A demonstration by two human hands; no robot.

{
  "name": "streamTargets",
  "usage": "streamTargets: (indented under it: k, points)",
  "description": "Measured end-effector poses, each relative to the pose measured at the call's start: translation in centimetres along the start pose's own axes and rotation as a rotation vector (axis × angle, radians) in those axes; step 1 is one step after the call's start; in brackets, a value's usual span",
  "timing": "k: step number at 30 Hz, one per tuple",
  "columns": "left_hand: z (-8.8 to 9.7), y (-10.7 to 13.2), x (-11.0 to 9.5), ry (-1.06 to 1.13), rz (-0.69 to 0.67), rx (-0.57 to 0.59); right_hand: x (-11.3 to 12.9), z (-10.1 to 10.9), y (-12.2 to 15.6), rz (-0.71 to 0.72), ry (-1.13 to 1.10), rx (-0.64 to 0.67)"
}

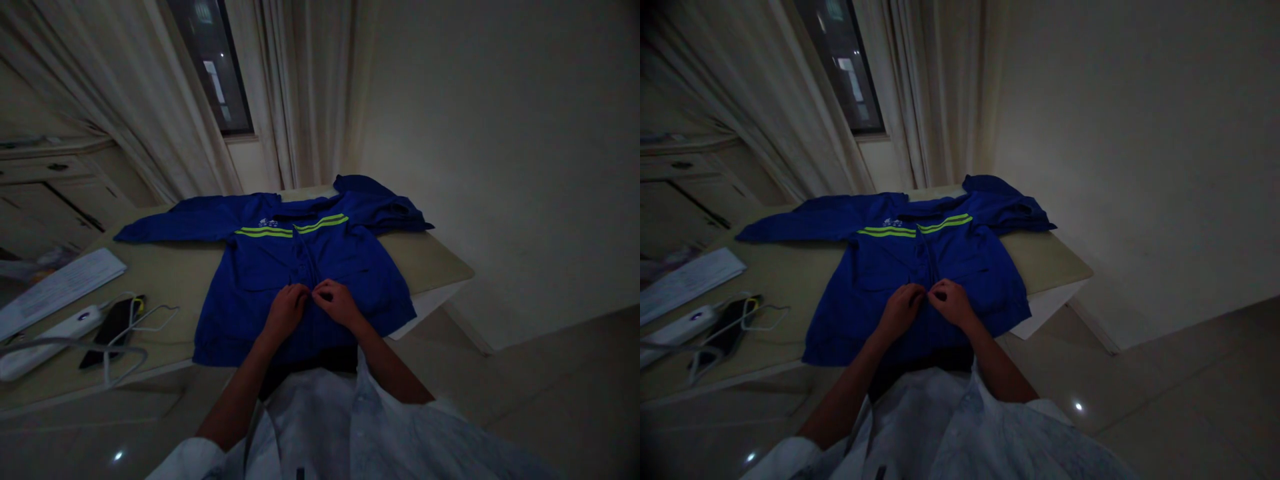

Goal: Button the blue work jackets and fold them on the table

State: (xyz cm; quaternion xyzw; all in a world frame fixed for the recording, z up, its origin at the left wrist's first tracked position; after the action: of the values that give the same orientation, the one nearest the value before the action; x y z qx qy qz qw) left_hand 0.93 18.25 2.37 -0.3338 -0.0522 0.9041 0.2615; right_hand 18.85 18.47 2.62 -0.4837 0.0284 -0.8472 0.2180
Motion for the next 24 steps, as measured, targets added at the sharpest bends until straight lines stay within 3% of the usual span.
streamTargets:
  k: [6, 11, 24]
  points:
    - [0.6, -0.7, 0.7, 0.306, 0.139, -0.024, 0.8, 0.2, -0.7, -0.049, 0.009, 0.076]
    - [0.6, -0.9, 0.7, 0.294, 0.236, -0.064, 0.3, -0.7, -1.4, -0.124, 0.051, 0.025]
    - [0.8, -0.4, 0.5, 0.39, 0.115, -0.012, 1.8, -1.6, -0.4, -0.202, 0.255, 0.037]
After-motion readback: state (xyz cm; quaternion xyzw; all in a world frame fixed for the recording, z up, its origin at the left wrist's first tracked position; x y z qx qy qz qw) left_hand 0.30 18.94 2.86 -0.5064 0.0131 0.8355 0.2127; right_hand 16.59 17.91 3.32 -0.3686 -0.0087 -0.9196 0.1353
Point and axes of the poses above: each hand's wrist, its own y-axis away from the middle knuckle, its own z-axis out of the back of the hand, x = y × z, the point moved 3 cm from there along -y, towards the middle knuckle, and after that the axes turned 8 degrees about x, right-handed, at the moved point
